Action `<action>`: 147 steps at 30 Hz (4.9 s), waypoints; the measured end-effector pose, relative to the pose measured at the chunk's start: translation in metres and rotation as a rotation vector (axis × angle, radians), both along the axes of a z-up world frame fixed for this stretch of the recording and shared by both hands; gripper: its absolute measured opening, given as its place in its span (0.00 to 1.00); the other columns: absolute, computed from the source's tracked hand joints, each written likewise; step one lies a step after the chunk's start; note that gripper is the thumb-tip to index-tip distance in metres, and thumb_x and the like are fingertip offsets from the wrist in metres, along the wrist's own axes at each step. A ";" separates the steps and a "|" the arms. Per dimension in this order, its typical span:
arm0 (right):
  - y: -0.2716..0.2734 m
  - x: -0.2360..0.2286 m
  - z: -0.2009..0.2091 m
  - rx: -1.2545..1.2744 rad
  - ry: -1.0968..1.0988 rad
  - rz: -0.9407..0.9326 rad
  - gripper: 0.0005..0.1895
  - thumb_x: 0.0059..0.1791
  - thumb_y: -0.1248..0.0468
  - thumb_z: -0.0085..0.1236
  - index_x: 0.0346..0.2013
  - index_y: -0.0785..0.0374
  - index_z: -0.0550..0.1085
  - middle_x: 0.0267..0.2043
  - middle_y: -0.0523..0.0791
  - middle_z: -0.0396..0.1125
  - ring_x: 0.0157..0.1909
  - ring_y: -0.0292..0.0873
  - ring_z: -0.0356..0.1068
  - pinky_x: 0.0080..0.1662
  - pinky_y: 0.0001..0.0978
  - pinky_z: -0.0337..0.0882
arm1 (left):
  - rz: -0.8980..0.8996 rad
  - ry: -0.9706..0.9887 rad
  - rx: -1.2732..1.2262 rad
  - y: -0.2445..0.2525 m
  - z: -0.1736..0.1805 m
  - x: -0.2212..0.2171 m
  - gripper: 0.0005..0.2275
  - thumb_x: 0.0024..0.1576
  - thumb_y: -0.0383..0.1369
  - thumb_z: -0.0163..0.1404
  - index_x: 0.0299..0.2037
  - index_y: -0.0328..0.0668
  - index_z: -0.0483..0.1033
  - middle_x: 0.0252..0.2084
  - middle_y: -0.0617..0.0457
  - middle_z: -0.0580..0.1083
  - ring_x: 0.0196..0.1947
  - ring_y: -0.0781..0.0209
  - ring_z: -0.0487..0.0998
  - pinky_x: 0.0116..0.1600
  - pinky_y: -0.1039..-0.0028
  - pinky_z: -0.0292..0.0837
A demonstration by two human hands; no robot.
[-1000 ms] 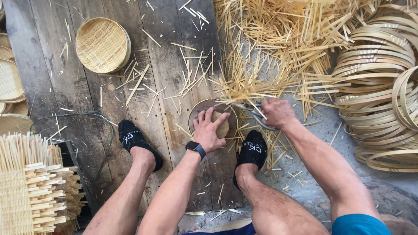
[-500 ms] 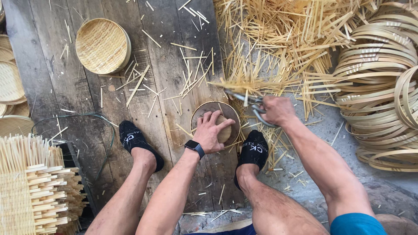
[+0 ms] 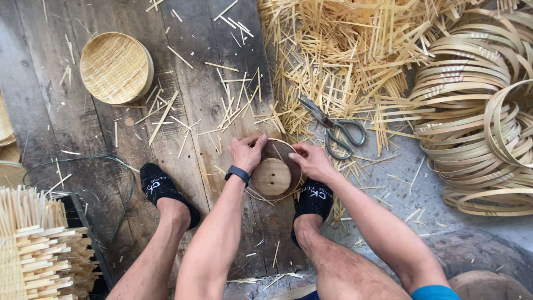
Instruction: The person weaves thin bamboo strips into a circular base, trims the protruding ends with shears, and fits a pre-formed bamboo rim onto the woven piece.
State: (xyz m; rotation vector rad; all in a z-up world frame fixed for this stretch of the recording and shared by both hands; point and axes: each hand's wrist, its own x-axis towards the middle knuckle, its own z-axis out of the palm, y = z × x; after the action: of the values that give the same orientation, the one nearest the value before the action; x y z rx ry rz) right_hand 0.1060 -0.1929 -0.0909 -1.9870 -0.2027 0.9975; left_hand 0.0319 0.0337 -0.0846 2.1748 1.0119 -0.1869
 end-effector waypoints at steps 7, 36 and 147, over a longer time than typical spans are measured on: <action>0.011 0.008 -0.008 -0.099 0.031 -0.167 0.15 0.42 0.60 0.71 0.39 0.66 0.82 0.33 0.47 0.78 0.34 0.37 0.74 0.41 0.31 0.74 | 0.088 -0.076 0.016 -0.015 -0.016 0.005 0.16 0.49 0.51 0.61 0.38 0.54 0.88 0.37 0.48 0.73 0.46 0.47 0.70 0.55 0.57 0.64; -0.017 -0.025 0.039 0.308 0.671 -0.336 0.11 0.47 0.63 0.62 0.39 0.68 0.79 0.34 0.46 0.77 0.32 0.38 0.78 0.36 0.30 0.80 | 0.754 -0.233 -1.242 -0.002 0.004 -0.126 0.13 0.64 0.35 0.55 0.50 0.32 0.75 0.46 0.46 0.78 0.34 0.59 0.76 0.40 0.67 0.81; 0.007 -0.056 0.059 0.247 0.394 -0.484 0.24 0.59 0.54 0.39 0.59 0.73 0.58 0.60 0.59 0.63 0.56 0.58 0.69 0.43 0.60 0.79 | -0.100 0.351 0.764 0.317 0.238 -0.391 0.11 0.57 0.37 0.55 0.49 0.60 0.83 0.68 0.48 0.68 0.68 0.45 0.67 0.69 0.52 0.63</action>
State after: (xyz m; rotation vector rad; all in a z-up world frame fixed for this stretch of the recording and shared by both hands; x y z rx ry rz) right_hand 0.0500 -0.1860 -0.0320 -1.4787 0.3426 0.9630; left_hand -0.3589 0.3511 0.1531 2.9609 1.3190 -0.2657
